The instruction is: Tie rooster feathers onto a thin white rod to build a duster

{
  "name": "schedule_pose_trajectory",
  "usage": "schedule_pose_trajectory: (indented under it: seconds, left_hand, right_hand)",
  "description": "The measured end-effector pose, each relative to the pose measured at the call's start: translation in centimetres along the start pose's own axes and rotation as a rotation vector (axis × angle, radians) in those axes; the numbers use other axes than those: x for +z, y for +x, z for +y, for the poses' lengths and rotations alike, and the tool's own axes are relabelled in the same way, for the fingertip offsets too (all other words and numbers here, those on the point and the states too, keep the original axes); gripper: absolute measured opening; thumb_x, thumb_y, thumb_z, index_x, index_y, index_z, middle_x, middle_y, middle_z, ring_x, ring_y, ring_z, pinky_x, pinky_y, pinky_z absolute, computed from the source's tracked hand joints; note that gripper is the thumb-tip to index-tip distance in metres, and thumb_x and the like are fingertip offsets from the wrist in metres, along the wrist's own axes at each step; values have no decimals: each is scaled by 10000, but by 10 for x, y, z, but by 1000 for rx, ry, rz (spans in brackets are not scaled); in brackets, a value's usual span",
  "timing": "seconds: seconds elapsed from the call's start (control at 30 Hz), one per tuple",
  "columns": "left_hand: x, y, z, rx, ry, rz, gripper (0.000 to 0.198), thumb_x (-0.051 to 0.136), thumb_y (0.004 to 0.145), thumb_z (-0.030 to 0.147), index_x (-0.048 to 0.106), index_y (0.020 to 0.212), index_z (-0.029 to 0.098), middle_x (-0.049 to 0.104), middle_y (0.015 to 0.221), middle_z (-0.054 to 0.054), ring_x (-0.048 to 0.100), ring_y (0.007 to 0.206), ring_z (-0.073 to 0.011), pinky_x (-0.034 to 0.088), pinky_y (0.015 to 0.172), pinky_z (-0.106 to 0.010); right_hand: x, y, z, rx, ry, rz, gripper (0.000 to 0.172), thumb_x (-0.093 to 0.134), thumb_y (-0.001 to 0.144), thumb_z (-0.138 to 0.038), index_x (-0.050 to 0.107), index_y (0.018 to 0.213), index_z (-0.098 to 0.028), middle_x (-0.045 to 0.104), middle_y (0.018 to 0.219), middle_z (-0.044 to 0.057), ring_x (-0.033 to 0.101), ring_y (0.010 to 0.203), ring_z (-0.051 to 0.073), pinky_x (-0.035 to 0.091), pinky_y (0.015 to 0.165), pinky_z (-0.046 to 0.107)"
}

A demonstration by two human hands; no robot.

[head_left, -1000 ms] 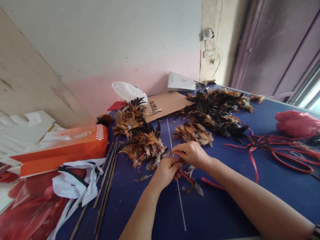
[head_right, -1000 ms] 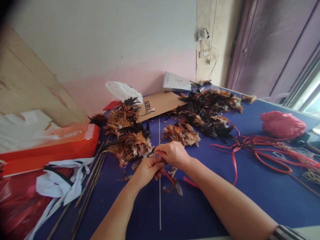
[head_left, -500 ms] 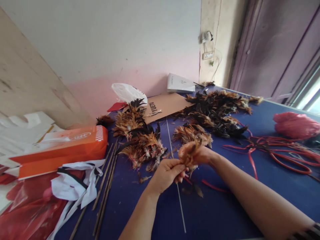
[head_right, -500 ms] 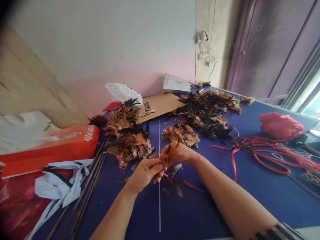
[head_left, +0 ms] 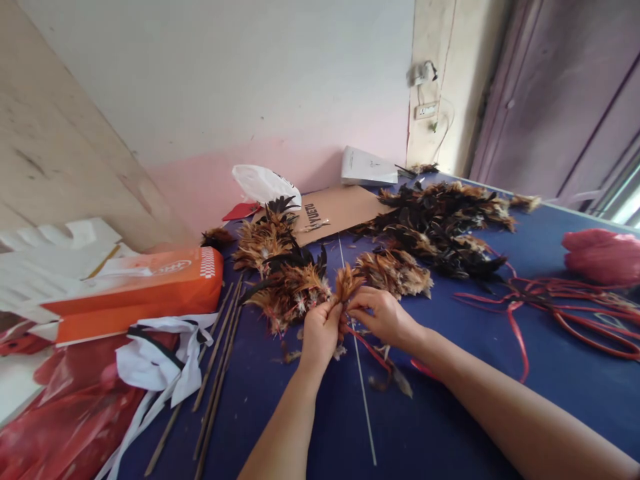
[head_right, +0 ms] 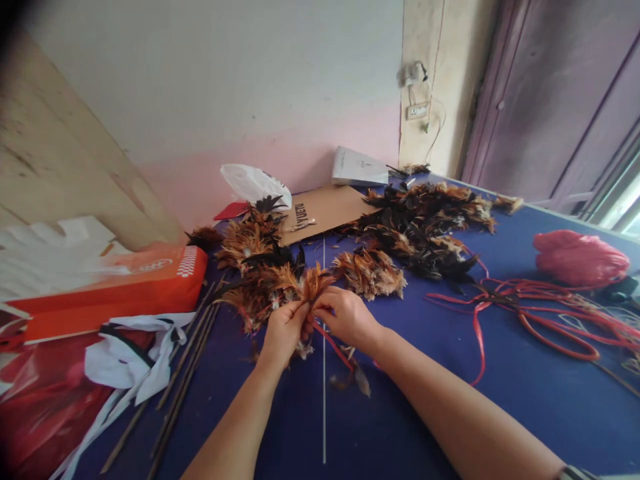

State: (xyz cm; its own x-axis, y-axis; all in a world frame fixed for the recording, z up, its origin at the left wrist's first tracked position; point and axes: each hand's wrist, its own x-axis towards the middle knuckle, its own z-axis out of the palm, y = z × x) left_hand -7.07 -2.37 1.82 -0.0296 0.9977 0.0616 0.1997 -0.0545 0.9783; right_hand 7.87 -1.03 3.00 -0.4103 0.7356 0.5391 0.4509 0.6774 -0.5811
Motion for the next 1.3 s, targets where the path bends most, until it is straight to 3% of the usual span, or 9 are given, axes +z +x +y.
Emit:
schedule_pose_trajectory:
  seconds: [0.13, 0.27, 0.4, 0.53, 0.67, 0.77, 0.87, 1.07, 1.3]
  left_hand:
    - [1, -3, -5, 156, 217, -37, 240, 432, 786, 290, 543, 617, 162, 470, 445, 31, 424, 393, -94, 312, 422, -206]
    - [3, -6, -5, 308, 374, -224, 241, 426, 776, 207, 511, 554, 168, 472, 474, 20, 435, 469, -105, 307, 490, -218]
    - [3, -14, 8, 359, 353, -406, 285, 441, 803, 265, 502, 544, 165, 461, 503, 15, 432, 503, -101, 313, 522, -223]
    - [3, -21, 18, 180, 33, -508, 277, 448, 811, 350, 566, 661, 150, 466, 543, 18, 424, 468, -79, 313, 465, -210]
    - [4, -18, 17, 31, -336, -349, 242, 531, 759, 380, 589, 745, 146, 461, 544, 33, 405, 424, -54, 263, 391, -177]
    - [5, -12, 14, 7, -424, -167, 236, 572, 726, 376, 578, 708, 141, 467, 526, 39, 404, 410, -46, 249, 371, -162]
    - [7, -8, 10, -23, -394, -56, 265, 588, 704, 382, 543, 619, 135, 460, 473, 44, 389, 376, -45, 246, 357, -162]
    - [14, -5, 0, -23, -354, 30, 310, 589, 682, 393, 482, 522, 149, 418, 407, 58, 347, 340, -49, 238, 342, -175]
    - [11, -2, -8, -8, -132, -7, 268, 498, 730, 334, 488, 526, 160, 424, 403, 53, 360, 344, -67, 252, 365, -192]
  right_hand:
    - [-2, -1, -10, -219, -317, -89, 188, 460, 833, -211, 601, 726, -151, 572, 747, 54, 509, 721, 136, 375, 690, 260]
    - [-14, 2, -11, -303, -423, -171, 190, 456, 828, -184, 591, 701, -144, 571, 733, 59, 493, 715, 143, 350, 680, 277]
    - [-33, 4, -1, -120, -160, -233, 153, 513, 786, -194, 603, 670, -151, 576, 703, 28, 510, 686, 124, 373, 658, 252]
    - [-41, 3, 12, 154, 405, -353, 203, 532, 774, -321, 597, 738, -133, 595, 686, 24, 538, 607, 112, 417, 566, 232]
    - [-28, 6, 9, 179, 624, -175, 226, 554, 754, -345, 598, 712, -128, 588, 686, 22, 533, 623, 111, 432, 592, 242]
    - [-15, 7, 3, 165, 475, -30, 169, 545, 768, -276, 617, 695, -142, 596, 680, 13, 541, 636, 110, 431, 613, 233]
    - [-10, 4, -2, 40, 211, 69, 144, 519, 787, -217, 639, 728, -163, 608, 733, 26, 552, 697, 120, 423, 664, 234]
    - [-7, -1, -6, -186, -280, 16, 217, 441, 834, -191, 609, 702, -156, 568, 682, 38, 502, 677, 127, 362, 687, 256]
    - [-7, 0, -13, -306, -480, -82, 240, 424, 838, -169, 575, 652, -150, 550, 677, 42, 458, 661, 131, 300, 658, 279]
